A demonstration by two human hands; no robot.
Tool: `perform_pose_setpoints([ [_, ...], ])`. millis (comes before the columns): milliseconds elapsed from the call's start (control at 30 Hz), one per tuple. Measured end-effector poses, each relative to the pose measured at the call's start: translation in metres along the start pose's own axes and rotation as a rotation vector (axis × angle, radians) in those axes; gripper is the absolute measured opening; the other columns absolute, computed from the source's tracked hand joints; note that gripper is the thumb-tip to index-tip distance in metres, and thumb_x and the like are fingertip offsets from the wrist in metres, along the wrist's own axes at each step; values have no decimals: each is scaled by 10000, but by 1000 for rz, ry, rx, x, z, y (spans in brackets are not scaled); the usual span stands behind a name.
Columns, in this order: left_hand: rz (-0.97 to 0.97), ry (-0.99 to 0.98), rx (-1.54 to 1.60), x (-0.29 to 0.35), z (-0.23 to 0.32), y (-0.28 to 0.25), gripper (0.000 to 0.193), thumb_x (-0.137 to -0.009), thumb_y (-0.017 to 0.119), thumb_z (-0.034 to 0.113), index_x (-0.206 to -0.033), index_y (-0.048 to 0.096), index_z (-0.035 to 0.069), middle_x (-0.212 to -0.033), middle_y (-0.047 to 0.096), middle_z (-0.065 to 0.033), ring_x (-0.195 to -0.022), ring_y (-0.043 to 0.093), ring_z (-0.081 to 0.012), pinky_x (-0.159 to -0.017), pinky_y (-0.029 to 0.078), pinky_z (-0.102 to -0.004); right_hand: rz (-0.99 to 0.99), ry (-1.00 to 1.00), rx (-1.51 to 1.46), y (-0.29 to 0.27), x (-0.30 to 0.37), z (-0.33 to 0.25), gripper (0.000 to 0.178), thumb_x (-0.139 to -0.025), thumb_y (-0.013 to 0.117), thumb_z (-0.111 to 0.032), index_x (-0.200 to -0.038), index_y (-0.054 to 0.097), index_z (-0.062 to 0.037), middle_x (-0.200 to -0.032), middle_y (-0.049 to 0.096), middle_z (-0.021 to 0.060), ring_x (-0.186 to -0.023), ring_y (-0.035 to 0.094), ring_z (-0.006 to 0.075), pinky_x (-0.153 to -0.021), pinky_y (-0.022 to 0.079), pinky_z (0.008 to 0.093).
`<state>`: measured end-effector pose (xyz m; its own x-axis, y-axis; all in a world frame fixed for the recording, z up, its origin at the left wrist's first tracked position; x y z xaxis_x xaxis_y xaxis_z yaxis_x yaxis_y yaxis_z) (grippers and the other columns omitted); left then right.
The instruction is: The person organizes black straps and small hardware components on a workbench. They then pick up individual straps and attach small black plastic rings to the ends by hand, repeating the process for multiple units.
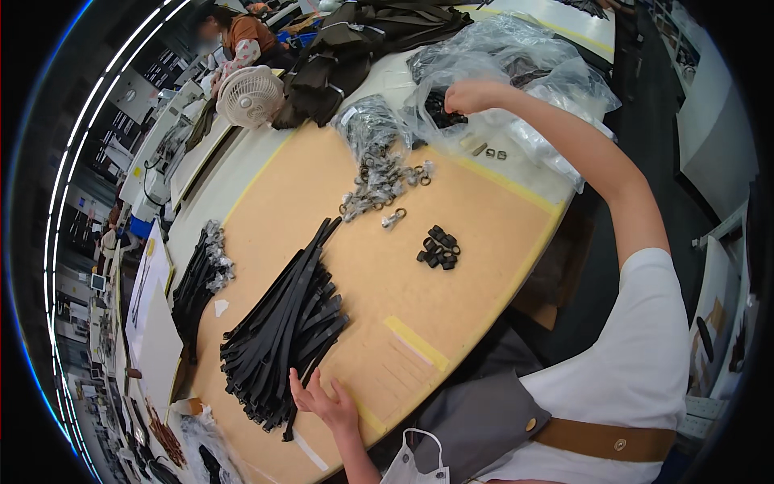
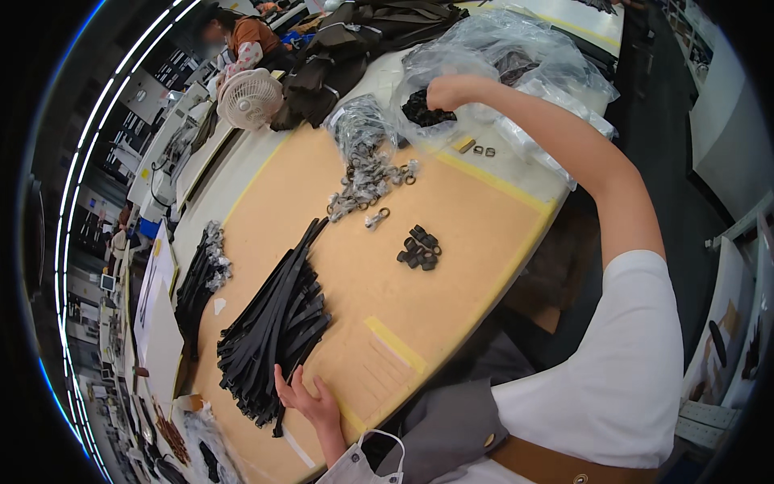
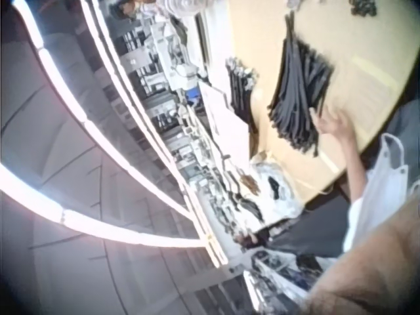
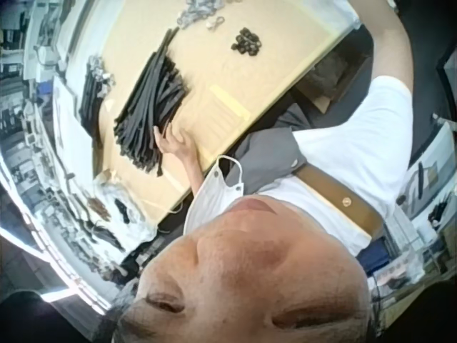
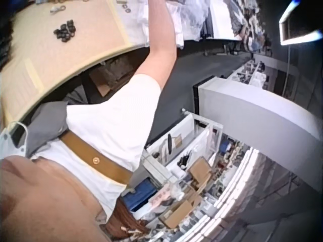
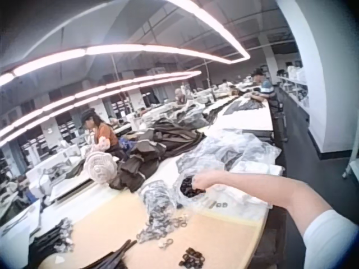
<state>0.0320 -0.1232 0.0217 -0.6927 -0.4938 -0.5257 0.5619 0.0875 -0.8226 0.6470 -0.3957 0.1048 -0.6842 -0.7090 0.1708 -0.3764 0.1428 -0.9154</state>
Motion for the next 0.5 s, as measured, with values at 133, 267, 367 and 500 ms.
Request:
perform_pose_setpoints([
  [133,9,-15,32,1,-3,0,401,-841,700,19,-1235,633,-2,-1599,402,-253,-1465,381,-426,-1184,223,-574,267,73,264,34,-65,18,518,-945,658,-357,-1323,641,-2,-1308,645,290,-1194,646,413,-1003,514,476],
  [267,-8,-3,34,-2,-4,1,395,-857,692,51,-1245,624,19,-1588,385,-290,-1447,378,-460,-1153,253,-567,326,167,239,72,-109,31,738,-954,656,-515,-1501,498,-47,-1431,545,331,-1349,532,465,-1118,443,544],
  [367,-13,2,39,-9,-2,4,397,-844,700,44,-1231,632,-15,-1584,395,-282,-1455,370,-457,-1166,245,-579,435,189,294,86,-126,49,817,-946,570,-665,-1545,483,-117,-1504,516,269,-1384,509,457,-1150,424,543],
  [500,-43,-40,8,-3,-2,1,381,-832,693,43,-1203,643,-33,-1578,405,-272,-1449,383,-450,-1171,241,-587,479,160,146,100,-138,34,730,-944,588,-637,-1471,575,-131,-1427,585,261,-1318,554,460,-1127,447,531],
])
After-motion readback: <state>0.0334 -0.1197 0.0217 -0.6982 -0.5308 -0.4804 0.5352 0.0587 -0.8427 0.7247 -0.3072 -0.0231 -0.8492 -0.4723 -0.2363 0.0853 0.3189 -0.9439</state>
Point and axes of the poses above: each hand's wrist, its own x-axis away from the middle knuckle, its own y-axis out of the palm, z = x × y, the point moved 6 cm from there along -x, towards the middle knuckle
